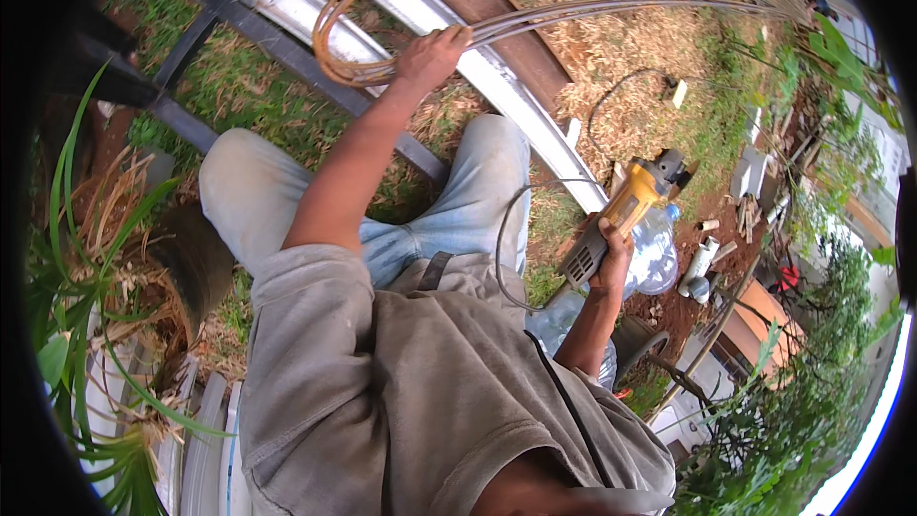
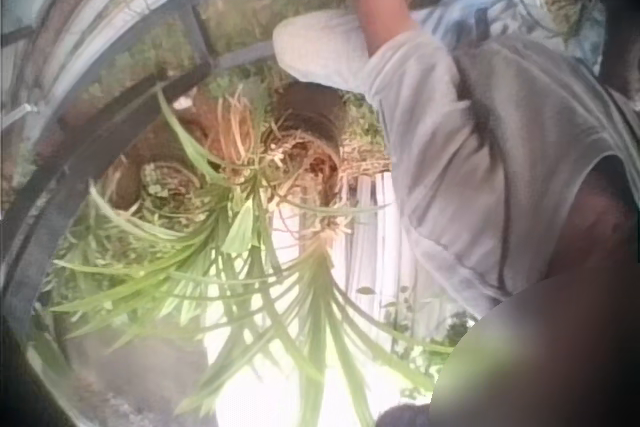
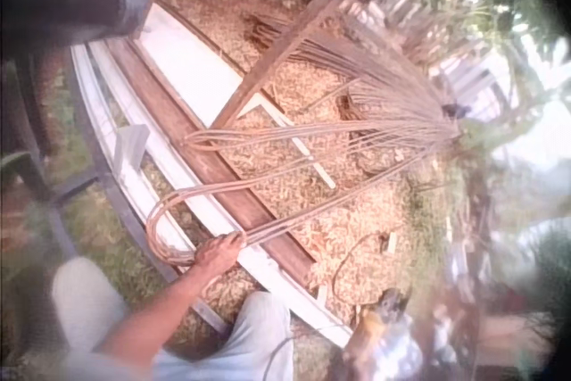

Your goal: The person uses an angle grinder to cut several metal rods placed on a metal frame. They repeatedly position the rods, cut them, and reposition them for additional cuts, producing sparks throughout the process.

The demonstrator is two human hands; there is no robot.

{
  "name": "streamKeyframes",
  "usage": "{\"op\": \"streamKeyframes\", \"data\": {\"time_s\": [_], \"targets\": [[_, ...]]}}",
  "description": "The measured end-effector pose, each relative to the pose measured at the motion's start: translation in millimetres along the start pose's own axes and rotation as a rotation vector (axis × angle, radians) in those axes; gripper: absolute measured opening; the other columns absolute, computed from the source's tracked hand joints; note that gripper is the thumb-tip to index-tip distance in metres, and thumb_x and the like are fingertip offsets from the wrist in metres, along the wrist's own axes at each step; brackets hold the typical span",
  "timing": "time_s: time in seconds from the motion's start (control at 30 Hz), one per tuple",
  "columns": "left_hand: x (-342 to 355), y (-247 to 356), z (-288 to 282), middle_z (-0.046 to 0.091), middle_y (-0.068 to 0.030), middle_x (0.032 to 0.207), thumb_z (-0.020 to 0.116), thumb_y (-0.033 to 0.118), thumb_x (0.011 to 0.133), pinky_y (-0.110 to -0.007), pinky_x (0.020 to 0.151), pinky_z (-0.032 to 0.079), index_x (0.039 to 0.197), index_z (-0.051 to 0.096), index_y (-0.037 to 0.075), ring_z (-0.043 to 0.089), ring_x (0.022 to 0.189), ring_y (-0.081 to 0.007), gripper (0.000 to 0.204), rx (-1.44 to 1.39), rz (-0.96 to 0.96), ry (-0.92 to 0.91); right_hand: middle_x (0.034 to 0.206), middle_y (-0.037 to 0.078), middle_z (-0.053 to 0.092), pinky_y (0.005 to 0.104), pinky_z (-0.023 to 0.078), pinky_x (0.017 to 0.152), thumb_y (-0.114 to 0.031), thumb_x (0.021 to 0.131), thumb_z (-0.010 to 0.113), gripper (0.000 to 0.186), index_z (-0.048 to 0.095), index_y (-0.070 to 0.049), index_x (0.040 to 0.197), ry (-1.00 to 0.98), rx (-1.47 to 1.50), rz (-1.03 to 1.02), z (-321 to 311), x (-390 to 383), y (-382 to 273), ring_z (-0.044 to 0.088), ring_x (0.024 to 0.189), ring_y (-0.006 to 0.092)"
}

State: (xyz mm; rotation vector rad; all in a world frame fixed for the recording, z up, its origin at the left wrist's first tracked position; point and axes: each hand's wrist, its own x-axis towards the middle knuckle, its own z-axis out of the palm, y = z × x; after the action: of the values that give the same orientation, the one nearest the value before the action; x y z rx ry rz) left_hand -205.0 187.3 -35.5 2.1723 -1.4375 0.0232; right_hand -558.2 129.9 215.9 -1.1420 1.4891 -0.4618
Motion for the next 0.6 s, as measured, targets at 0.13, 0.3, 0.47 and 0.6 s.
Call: {"op": "streamKeyframes", "data": {"time_s": [0.13,0.3,0.47,0.6], "targets": [[5,8,-9,0.064,-0.0131,0.108,0.049,0.032,0.102,-0.045,0.080,0.058,0.126,0.056,0.009,0.068,0.095,-0.0340,0.034,-0.079,-0.091,-0.075,0.085,0.012,0.068,0.0305,0.055,0.064,-0.013,0.079,0.073,0.035,0.060,0.003,0.107,0.012,0.023,-0.056,4,-4,-6,0.066,0.069,0.0194],[11,11,-16,0.064,-0.0143,0.106,0.048,0.032,0.102,-0.047,0.077,0.057,0.120,0.056,0.011,0.068,0.093,-0.0355,0.028,-0.078,-0.203,-0.213,0.084,0.011,0.068,0.0322,0.054,0.064,-0.016,0.078,0.075,0.036,0.061,0.002,0.106,-0.013,-0.030,-0.061,8,-11,-12,0.065,0.069,0.0194],[7,5,-5,0.063,-0.0150,0.109,0.054,0.024,0.097,-0.048,0.078,0.054,0.117,0.060,0.011,0.065,0.093,-0.0335,0.025,-0.068,-0.071,-0.046,0.087,0.008,0.069,0.0324,0.053,0.070,-0.018,0.077,0.075,0.034,0.065,0.001,0.103,-0.012,-0.075,-0.111,9,-12,-10,0.064,0.074,0.0169],[4,3,6,0.056,-0.0092,0.098,0.058,0.012,0.089,-0.040,0.082,0.045,0.119,0.062,0.008,0.056,0.094,-0.0255,0.030,0.156,0.081,0.003,0.090,0.003,0.068,0.0297,0.050,0.072,-0.017,0.077,0.078,0.035,0.066,-0.003,0.107,-0.025,-0.120,-0.035,9,-9,-12,0.062,0.079,0.0130]]}}
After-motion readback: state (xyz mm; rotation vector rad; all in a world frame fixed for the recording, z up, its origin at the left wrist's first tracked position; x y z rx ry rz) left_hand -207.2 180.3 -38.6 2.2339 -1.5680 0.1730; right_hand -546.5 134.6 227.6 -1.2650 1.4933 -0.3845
